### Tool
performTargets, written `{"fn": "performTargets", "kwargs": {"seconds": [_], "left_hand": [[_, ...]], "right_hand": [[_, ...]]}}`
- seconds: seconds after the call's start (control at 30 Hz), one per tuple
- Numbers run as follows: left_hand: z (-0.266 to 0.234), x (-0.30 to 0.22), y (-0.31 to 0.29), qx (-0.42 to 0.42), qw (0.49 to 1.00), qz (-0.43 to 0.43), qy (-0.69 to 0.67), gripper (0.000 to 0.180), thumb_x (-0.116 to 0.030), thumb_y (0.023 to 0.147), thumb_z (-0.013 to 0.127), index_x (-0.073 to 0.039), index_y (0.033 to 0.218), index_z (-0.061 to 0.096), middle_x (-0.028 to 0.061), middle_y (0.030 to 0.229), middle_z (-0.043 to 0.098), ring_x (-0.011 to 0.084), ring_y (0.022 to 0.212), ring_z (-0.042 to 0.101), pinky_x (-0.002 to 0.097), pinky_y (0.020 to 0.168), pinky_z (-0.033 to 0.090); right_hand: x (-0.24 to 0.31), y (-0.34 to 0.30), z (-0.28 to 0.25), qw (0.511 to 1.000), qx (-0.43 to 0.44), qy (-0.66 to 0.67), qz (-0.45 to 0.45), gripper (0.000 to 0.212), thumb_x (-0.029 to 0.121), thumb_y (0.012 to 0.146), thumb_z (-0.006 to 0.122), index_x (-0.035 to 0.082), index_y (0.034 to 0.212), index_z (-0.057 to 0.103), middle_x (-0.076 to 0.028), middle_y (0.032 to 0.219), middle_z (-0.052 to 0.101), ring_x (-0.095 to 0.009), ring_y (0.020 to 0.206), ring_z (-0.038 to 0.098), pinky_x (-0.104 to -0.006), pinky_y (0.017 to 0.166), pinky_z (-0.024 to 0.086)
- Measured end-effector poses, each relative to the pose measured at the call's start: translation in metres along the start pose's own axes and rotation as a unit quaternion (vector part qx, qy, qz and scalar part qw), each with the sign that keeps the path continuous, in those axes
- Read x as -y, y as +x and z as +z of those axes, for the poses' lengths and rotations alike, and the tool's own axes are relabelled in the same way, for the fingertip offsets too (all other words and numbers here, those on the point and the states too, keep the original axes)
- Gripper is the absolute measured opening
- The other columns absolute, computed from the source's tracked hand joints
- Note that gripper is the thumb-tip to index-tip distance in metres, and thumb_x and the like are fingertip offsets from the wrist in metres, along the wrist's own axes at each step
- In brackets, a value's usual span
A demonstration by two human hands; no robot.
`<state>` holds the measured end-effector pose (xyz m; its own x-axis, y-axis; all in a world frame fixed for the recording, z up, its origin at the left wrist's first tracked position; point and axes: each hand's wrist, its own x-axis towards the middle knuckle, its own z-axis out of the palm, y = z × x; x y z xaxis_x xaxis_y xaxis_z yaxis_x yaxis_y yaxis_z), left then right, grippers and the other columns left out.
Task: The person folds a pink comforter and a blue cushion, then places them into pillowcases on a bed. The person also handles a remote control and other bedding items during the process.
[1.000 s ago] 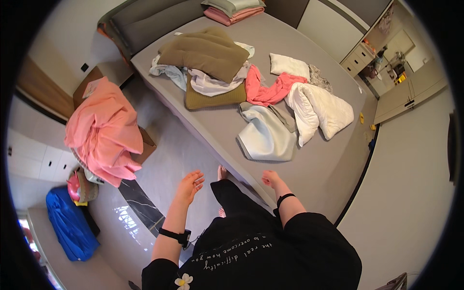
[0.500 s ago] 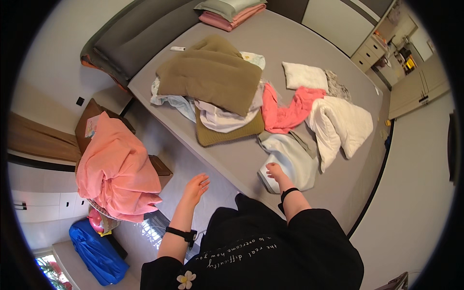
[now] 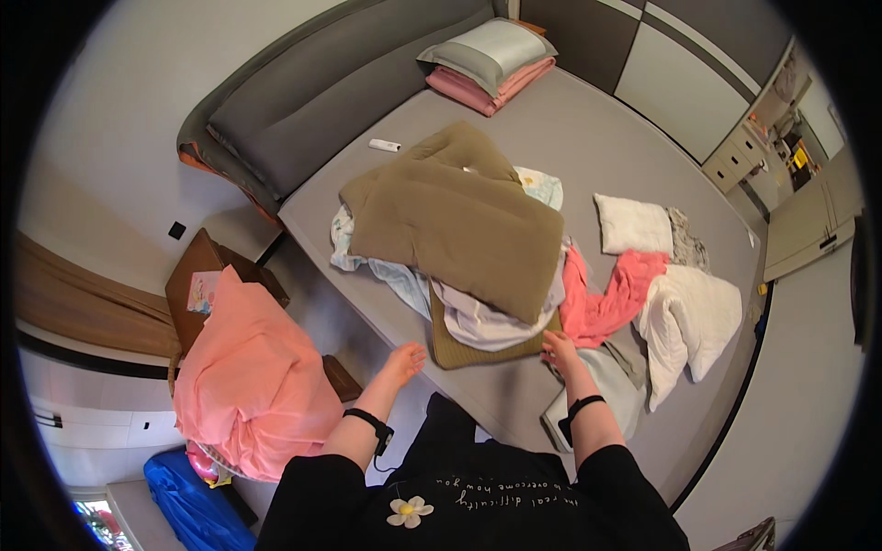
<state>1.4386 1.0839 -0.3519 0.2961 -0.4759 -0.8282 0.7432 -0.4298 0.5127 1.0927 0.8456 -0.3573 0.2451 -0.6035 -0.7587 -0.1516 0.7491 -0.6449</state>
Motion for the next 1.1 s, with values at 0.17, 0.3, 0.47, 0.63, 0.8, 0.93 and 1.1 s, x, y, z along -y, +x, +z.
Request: {"fn": "performTargets", "kwargs": {"seconds": [0.17, 0.3, 0.47, 0.63, 0.8, 0.93, 1.1], "left_hand": [[-0.018, -0.072, 0.096, -0.014, 1.000, -0.010, 0.016, 0.052, -0.027, 0.093, 0.056, -0.011, 0.139, 0.036, 0.0097, 0.141, 0.042, 0.0273, 0.123, 0.046, 0.0422, 0.094, 0.045], [-0.010, -0.116, 0.132, -0.010, 0.999, -0.023, -0.032, 0.094, -0.033, 0.086, 0.068, -0.016, 0.150, 0.002, 0.0130, 0.149, 0.028, 0.0306, 0.130, 0.039, 0.0476, 0.094, 0.044], [0.006, -0.150, 0.171, -0.007, 0.997, -0.038, -0.073, 0.110, -0.040, 0.078, 0.076, -0.018, 0.149, -0.005, 0.0145, 0.155, 0.012, 0.0360, 0.135, 0.030, 0.0525, 0.100, 0.039], [0.029, -0.165, 0.215, 0.021, 0.990, -0.056, -0.129, 0.092, -0.037, 0.079, 0.076, -0.020, 0.147, 0.017, 0.0099, 0.149, 0.028, 0.0350, 0.125, 0.043, 0.0502, 0.100, 0.040], [0.143, -0.204, 0.184, 0.195, 0.965, -0.023, -0.174, 0.051, -0.030, 0.090, 0.063, -0.014, 0.134, 0.044, 0.0042, 0.135, 0.050, 0.0243, 0.125, 0.046, 0.0431, 0.102, 0.039], [0.243, -0.239, 0.133, 0.263, 0.950, -0.045, -0.161, 0.049, -0.031, 0.093, 0.058, -0.010, 0.135, 0.044, 0.0045, 0.138, 0.048, 0.0243, 0.126, 0.045, 0.0425, 0.106, 0.036], [0.343, -0.222, 0.050, 0.369, 0.923, 0.062, 0.088, 0.048, -0.027, 0.096, 0.053, -0.015, 0.141, 0.039, 0.0051, 0.137, 0.049, 0.0196, 0.118, 0.053, 0.0366, 0.096, 0.043]], "right_hand": [[0.003, 0.047, 0.033, 0.993, -0.092, 0.062, 0.039, 0.070, 0.033, 0.080, 0.073, 0.012, 0.135, 0.035, -0.008, 0.124, 0.046, -0.023, 0.098, 0.052, -0.0417, 0.073, 0.051], [0.011, 0.068, 0.077, 0.972, -0.077, 0.219, 0.036, 0.063, 0.036, 0.079, 0.074, 0.021, 0.129, 0.040, -0.006, 0.125, 0.047, -0.025, 0.097, 0.054, -0.0390, 0.065, 0.052], [0.008, 0.094, 0.099, 0.925, -0.121, 0.348, 0.089, 0.027, 0.029, 0.079, 0.075, 0.018, 0.097, 0.060, 0.005, 0.080, 0.062, -0.008, 0.060, 0.054, -0.0185, 0.039, 0.035], [0.060, 0.064, 0.104, 0.898, -0.069, 0.424, 0.094, 0.019, 0.014, 0.078, 0.069, 0.014, 0.093, 0.057, 0.004, 0.077, 0.060, -0.008, 0.053, 0.046, -0.0210, 0.037, 0.023], [0.104, 0.014, 0.080, 0.928, -0.026, 0.368, -0.044, 0.018, 0.009, 0.078, 0.064, 0.010, 0.093, 0.054, 0.001, 0.073, 0.055, -0.008, 0.050, 0.045, -0.0196, 0.037, 0.025], [0.147, -0.034, 0.048, 0.914, -0.045, 0.376, -0.145, 0.022, 0.004, 0.076, 0.061, 0.008, 0.097, 0.057, -0.002, 0.081, 0.060, -0.013, 0.060, 0.056, -0.0221, 0.045, 0.042], [0.143, -0.071, -0.089, 0.823, -0.189, 0.472, -0.253, 0.036, 0.004, 0.075, 0.065, 0.007, 0.109, 0.057, -0.004, 0.097, 0.064, -0.018, 0.083, 0.066, -0.0297, 0.072, 0.057]]}}
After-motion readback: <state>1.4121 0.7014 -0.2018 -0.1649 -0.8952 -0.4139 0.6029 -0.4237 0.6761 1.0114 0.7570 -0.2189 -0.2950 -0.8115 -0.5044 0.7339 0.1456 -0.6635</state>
